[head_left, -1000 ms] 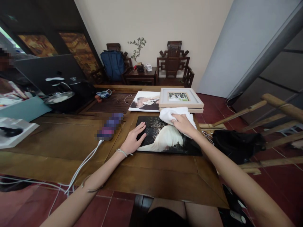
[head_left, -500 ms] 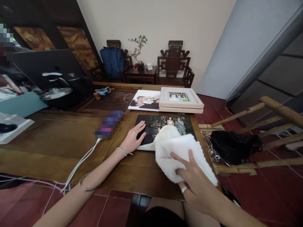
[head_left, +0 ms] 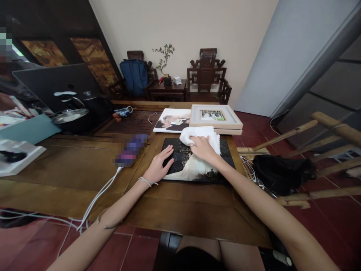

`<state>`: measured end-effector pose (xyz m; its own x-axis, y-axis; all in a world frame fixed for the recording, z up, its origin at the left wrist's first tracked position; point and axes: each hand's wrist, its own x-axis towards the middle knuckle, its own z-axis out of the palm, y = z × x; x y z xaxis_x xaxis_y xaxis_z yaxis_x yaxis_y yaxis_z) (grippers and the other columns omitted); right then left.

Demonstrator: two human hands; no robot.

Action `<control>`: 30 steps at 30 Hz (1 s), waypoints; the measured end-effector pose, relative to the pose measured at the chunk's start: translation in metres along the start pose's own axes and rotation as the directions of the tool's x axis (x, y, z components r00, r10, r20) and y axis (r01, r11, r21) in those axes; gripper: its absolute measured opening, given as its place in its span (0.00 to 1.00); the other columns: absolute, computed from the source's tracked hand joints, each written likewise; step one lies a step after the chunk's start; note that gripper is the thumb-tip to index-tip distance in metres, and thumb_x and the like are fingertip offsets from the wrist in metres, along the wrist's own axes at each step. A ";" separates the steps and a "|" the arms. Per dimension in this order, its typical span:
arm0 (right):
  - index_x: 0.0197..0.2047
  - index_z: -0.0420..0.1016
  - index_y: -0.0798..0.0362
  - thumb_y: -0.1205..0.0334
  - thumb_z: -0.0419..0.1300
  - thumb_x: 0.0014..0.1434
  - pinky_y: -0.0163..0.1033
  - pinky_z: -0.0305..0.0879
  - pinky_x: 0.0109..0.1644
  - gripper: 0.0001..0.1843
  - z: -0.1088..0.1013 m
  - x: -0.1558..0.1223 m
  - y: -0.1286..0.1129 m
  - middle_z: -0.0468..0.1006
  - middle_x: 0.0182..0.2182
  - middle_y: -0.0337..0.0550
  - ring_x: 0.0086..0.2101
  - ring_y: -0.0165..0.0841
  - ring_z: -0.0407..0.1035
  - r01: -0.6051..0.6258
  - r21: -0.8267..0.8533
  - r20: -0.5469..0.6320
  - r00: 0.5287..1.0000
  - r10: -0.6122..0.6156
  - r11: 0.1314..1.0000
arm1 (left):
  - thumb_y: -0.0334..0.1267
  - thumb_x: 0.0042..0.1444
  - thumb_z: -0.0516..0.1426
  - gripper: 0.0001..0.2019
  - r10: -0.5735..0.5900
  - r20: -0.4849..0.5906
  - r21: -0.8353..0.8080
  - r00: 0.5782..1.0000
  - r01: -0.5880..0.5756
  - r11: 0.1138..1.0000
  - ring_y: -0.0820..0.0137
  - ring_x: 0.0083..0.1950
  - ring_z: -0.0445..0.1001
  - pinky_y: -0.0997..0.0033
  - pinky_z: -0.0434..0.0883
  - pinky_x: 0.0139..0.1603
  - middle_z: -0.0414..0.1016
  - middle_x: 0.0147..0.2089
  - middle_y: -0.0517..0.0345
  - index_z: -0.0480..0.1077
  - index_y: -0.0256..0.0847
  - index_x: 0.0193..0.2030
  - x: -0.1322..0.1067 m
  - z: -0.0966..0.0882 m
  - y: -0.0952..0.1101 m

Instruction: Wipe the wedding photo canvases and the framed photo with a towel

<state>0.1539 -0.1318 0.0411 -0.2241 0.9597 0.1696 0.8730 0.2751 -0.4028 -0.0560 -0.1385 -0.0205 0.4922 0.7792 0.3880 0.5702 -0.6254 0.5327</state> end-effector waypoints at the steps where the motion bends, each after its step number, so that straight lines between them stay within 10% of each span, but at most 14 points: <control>1: 0.45 0.72 0.55 0.68 0.45 0.56 0.64 0.40 0.56 0.18 0.004 -0.004 -0.005 0.75 0.45 0.53 0.47 0.48 0.66 0.003 -0.006 -0.003 1.000 -0.003 1.000 | 0.42 0.60 0.48 0.22 -0.004 -0.004 -0.007 1.000 0.004 1.000 0.62 0.65 0.55 0.55 0.55 0.65 0.60 0.63 0.46 0.63 0.33 0.58 0.000 0.000 0.000; 13: 0.37 0.73 0.52 0.71 0.50 0.47 0.62 0.28 0.62 0.15 -0.004 -0.156 -0.047 0.69 0.53 0.52 0.60 0.41 0.51 0.252 0.115 0.232 0.934 -0.273 0.961 | 0.39 0.61 0.47 0.21 0.004 -0.017 -0.035 1.000 -0.004 0.999 0.62 0.65 0.56 0.53 0.55 0.65 0.60 0.63 0.45 0.63 0.34 0.58 0.000 0.001 -0.001; 18: 0.39 0.72 0.54 0.71 0.47 0.52 0.59 0.35 0.63 0.15 -0.014 -0.112 -0.012 0.77 0.41 0.48 0.46 0.40 0.68 0.150 0.028 0.144 0.978 -0.152 0.988 | 0.39 0.60 0.48 0.21 0.005 -0.035 -0.065 0.999 -0.007 0.998 0.61 0.65 0.56 0.52 0.55 0.64 0.60 0.63 0.46 0.64 0.35 0.58 0.000 0.002 -0.003; 23: 0.46 0.71 0.55 0.68 0.46 0.57 0.69 0.38 0.56 0.17 -0.003 -0.041 0.002 0.72 0.49 0.54 0.53 0.47 0.61 0.041 -0.098 0.045 0.998 -0.036 0.994 | 0.39 0.59 0.50 0.21 -0.012 -0.075 -0.097 0.997 0.005 0.995 0.62 0.64 0.58 0.55 0.56 0.64 0.61 0.62 0.48 0.63 0.37 0.59 -0.001 0.000 0.001; 30: 0.46 0.72 0.52 0.69 0.50 0.52 0.70 0.30 0.58 0.19 0.029 -0.026 -0.039 0.64 0.58 0.49 0.61 0.45 0.45 0.341 -0.079 0.115 0.936 -0.331 0.937 | 0.45 0.62 0.47 0.24 -0.212 -0.300 -0.464 0.930 0.051 0.884 0.63 0.64 0.59 0.60 0.55 0.64 0.60 0.64 0.50 0.58 0.39 0.62 0.000 -0.002 0.001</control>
<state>0.1129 -0.1662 0.0262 -0.5490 0.8142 0.1890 0.7755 0.5806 -0.2481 -0.0568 -0.1392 -0.0185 0.1398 0.8695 0.4738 0.2239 -0.4938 0.8402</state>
